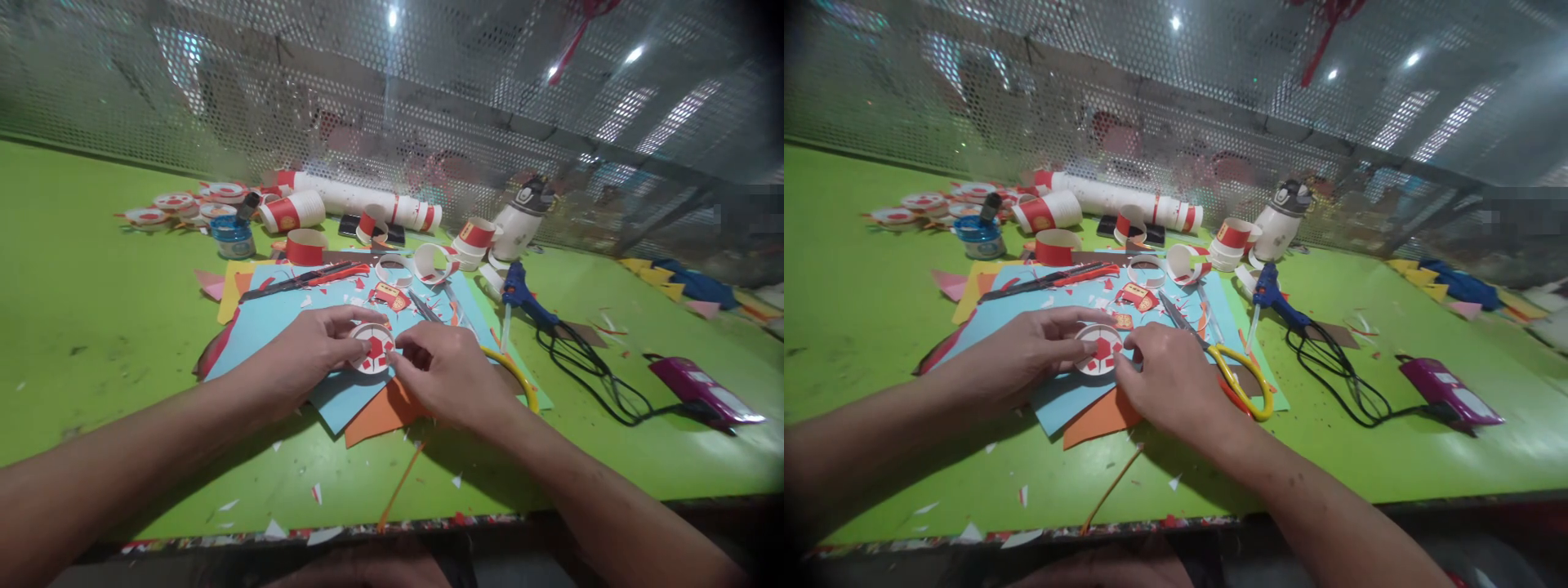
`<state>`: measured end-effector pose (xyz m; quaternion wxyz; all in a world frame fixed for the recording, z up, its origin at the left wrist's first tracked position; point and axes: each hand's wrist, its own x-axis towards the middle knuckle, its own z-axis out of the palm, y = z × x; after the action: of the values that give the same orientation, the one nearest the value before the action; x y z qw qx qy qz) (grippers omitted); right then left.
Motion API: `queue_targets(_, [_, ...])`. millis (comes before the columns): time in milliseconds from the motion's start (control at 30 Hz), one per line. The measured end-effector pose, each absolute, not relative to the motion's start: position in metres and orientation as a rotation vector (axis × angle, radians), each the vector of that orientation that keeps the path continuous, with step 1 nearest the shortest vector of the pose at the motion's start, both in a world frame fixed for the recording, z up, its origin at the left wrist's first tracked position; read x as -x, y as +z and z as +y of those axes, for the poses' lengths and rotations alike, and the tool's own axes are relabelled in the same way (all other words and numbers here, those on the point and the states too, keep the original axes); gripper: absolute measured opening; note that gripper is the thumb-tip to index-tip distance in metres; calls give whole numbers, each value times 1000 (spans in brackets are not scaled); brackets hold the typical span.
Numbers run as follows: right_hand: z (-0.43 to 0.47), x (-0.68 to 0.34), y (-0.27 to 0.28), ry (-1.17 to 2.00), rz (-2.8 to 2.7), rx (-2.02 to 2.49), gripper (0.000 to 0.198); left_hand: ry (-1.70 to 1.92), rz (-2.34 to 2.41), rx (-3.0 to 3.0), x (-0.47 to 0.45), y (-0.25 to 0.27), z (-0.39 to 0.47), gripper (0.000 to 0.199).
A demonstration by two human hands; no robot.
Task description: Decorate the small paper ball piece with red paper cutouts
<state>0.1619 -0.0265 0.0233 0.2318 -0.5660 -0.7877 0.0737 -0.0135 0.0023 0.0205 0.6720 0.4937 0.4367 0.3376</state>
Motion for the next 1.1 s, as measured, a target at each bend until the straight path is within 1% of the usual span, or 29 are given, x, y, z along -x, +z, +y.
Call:
queue_targets(267, [-27, -163, 25, 103, -2284, 1571, 15, 759, 979, -1120, 11, 21, 2, 29])
queue_targets(433, [-26, -162, 24, 128, -2316, 1588, 15, 742, 983, -1110, 11, 20, 3, 33])
queue_targets(600, [-26, -162, 25, 173, -2304, 1584, 16, 751, 974, -1101, 11, 19, 3, 33])
queue_targets(700, [-26, -162, 29, 270, -2249, 1606, 17, 750, 977, -1087, 11, 19, 3, 33])
queue_targets(867, [-25, -165, 34, 572, -2143, 1660, 23, 746, 964, -1061, 12, 20, 4, 35])
queue_targets(1100, [-24, -163, 32, 674, -2107, 1696, 22, 720, 1014, -1106, 11, 21, 2, 36])
